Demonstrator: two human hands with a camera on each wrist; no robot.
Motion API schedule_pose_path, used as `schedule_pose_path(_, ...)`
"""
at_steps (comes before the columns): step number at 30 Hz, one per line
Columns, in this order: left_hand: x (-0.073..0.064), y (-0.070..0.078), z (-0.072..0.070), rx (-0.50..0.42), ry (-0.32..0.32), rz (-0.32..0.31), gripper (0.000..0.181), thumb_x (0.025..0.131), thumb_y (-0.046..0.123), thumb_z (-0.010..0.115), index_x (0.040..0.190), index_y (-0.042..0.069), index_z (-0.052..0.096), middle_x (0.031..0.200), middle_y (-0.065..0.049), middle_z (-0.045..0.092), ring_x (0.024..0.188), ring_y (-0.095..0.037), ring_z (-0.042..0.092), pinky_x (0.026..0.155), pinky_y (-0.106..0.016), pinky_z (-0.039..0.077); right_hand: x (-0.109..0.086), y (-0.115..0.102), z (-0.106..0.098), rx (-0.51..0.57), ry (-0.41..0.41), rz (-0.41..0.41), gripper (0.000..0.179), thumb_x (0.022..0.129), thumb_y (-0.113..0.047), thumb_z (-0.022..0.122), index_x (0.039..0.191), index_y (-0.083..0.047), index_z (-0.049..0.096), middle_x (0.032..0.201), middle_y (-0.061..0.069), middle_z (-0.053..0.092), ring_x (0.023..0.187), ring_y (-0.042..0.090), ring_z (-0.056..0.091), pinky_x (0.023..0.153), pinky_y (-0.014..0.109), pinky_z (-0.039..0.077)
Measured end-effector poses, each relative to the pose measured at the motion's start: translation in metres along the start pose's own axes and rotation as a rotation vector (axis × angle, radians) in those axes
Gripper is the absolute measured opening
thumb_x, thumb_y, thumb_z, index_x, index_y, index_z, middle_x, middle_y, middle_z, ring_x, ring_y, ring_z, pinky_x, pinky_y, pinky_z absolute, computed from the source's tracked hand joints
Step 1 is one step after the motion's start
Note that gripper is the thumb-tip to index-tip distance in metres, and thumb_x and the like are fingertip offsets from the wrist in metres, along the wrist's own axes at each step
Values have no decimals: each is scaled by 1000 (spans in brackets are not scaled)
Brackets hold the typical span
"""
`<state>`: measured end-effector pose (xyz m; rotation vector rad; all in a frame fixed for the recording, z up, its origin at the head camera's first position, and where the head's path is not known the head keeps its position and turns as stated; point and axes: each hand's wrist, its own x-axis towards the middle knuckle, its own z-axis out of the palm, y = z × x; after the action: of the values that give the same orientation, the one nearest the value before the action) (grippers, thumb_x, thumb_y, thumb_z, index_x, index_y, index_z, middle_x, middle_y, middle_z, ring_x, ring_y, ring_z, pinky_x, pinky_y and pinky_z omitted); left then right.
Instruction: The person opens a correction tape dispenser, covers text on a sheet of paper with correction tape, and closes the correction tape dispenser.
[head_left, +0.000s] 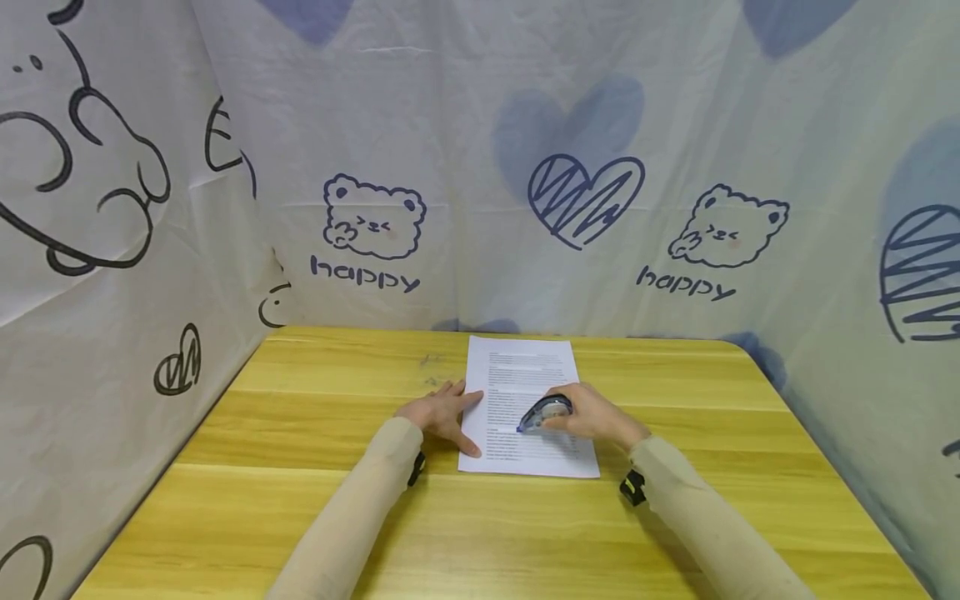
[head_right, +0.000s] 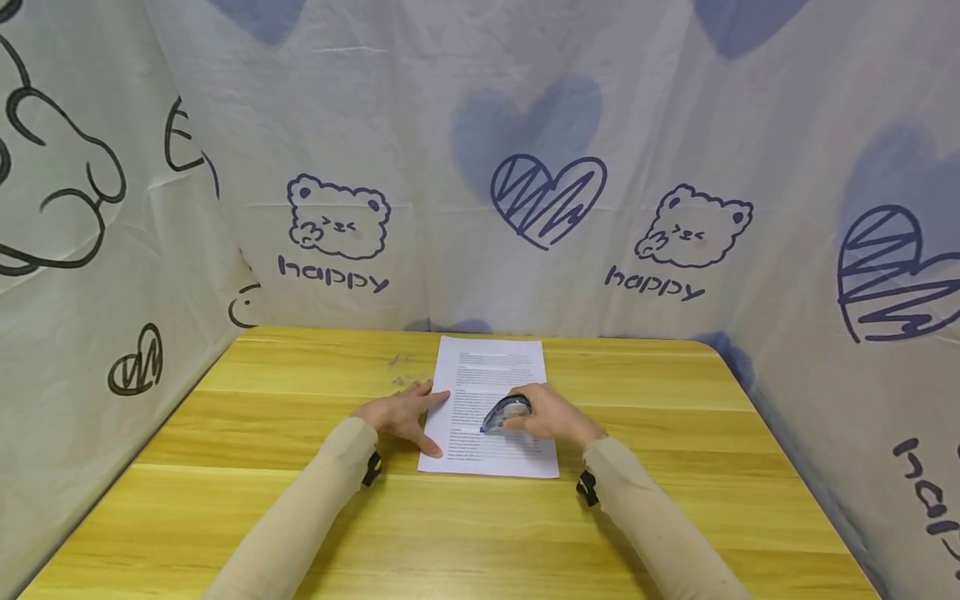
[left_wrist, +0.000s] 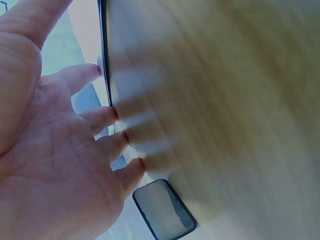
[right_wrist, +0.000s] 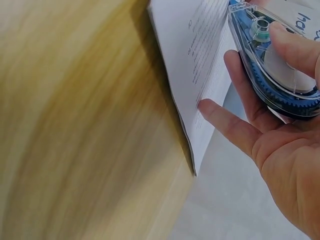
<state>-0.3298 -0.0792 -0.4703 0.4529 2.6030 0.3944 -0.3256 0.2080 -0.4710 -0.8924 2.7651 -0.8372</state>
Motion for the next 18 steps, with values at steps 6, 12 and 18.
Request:
schedule_pose_path(6,-1,0,-1,-3,-3,-5,108,69,57,83,156,29,26,166,-8,4,153,-30,2,121,-58,13,0,2,-1,9,-8,-18,18,86,-23,76,102,-17,71,89,-7,69,78,8,59,74,29,50)
schedule_pose_path(12,-1,0,-1,-7,-3,-3,109,69,56,83,157,29,25,166,-8,4,153,-31,1,121,-57,12,-1,1,-2,9,-11,-2,19,86,-24,76,102,-16,71,90,-6,69,79,9,58,76,30,50)
schedule_pose_path(18,-1,0,-1,-8,-5,3,108,69,56,83,157,28,25,166,-9,4,153,-31,1,122,-55,11,-1,2,-2,-3,-14,25,20,86,-24,76,104,-16,71,92,-6,69,82,10,58,81,33,50)
